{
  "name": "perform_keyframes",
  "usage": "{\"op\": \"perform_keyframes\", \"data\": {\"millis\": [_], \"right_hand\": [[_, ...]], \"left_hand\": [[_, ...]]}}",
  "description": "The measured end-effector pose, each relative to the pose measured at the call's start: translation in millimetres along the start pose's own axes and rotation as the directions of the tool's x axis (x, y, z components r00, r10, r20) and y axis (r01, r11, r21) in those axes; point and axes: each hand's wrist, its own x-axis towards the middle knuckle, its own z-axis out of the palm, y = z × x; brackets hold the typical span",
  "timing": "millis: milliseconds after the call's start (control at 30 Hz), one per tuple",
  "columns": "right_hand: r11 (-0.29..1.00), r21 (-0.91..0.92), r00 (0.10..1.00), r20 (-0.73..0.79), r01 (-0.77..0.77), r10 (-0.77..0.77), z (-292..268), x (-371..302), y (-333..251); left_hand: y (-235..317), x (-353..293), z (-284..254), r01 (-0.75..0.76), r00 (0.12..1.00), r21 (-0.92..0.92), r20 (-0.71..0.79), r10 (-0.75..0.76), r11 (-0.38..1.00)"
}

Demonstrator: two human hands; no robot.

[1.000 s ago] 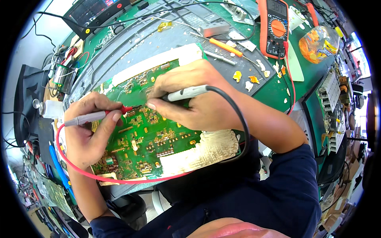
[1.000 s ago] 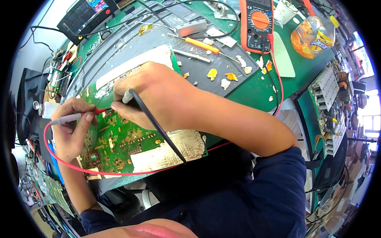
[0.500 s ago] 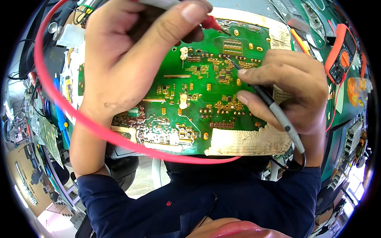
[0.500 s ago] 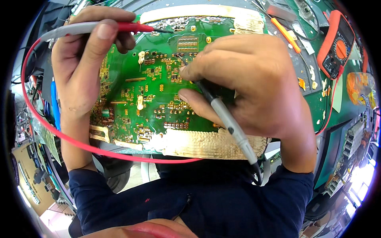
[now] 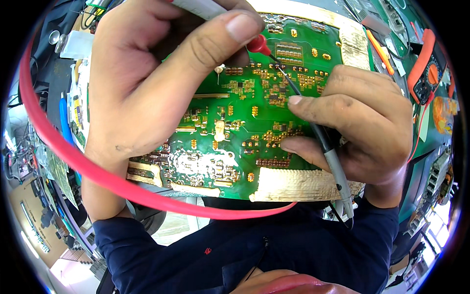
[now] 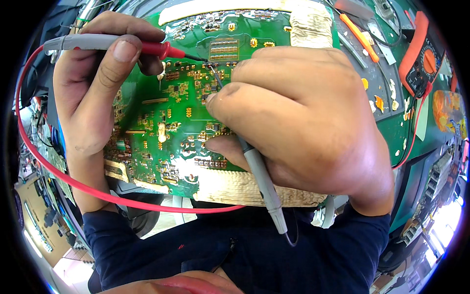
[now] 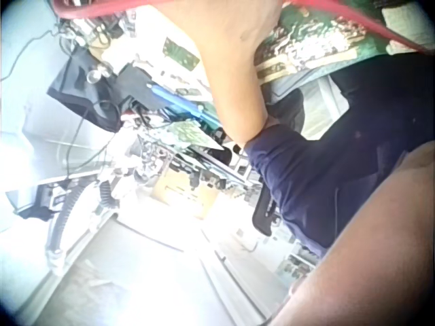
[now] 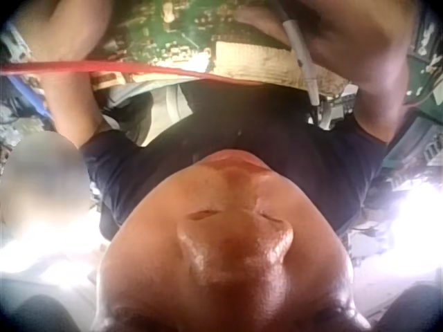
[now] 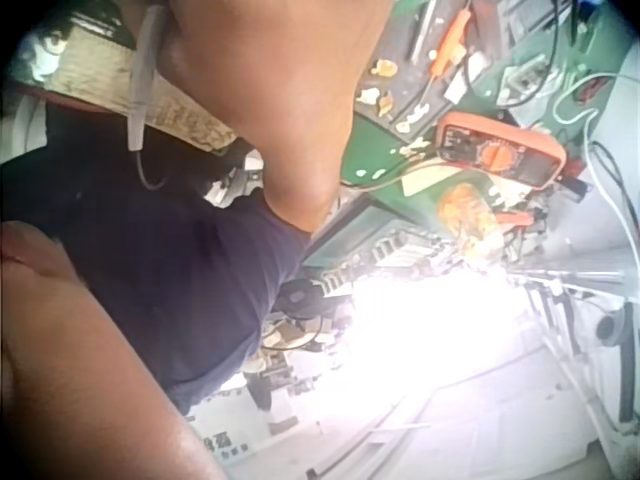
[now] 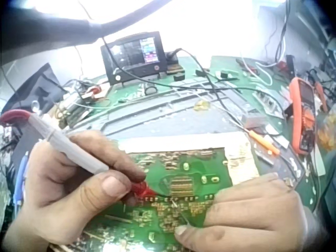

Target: The person uses multimeter probes to test contact points on a large green printed circuit board while a digital multimeter nearby displays the readings.

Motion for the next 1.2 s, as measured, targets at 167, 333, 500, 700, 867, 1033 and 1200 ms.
{"op": "perform_keyframes", "data": {"millis": [167, 333, 500, 700, 867, 1033, 1200], "right_hand": [[1.000, -0.003, 1.000, -0.008, 0.004, -0.004, 0, -1, 1], [1.000, 0.016, 1.000, -0.012, -0.011, 0.011, 0, 0, -1], [1.000, 0.026, 0.999, -0.034, 0.008, -0.007, 3, -1, 1], [0.999, 0.020, 0.999, -0.035, 0.028, -0.027, 3, -2, 2], [1.000, 0.022, 1.000, -0.015, 0.021, -0.021, 1, -1, 1], [0.999, 0.028, 0.999, -0.027, 0.019, -0.019, 2, -2, 2], [0.999, 0.030, 0.999, -0.030, 0.028, -0.028, 2, -1, 2]], "left_hand": [[-1, -1, 1, -0.011, 1.000, -0.005, -0.002, 0.011, 1.000], [-2, -1, -1, -0.018, 1.000, -0.011, 0.011, 0.018, 1.000], [-1, -5, 2, -0.010, 1.000, -0.043, 0.009, 0.010, 0.999], [-2, -6, 5, 0.001, 1.000, -0.063, 0.003, -0.001, 0.998], [-2, -3, 11, 0.006, 1.000, -0.079, 0.008, -0.005, 0.997], [-2, -1, 13, 0.008, 1.000, -0.089, 0.012, -0.007, 0.996], [0, -2, 11, 0.024, 1.000, -0.086, 0.006, -0.024, 0.996]]}}
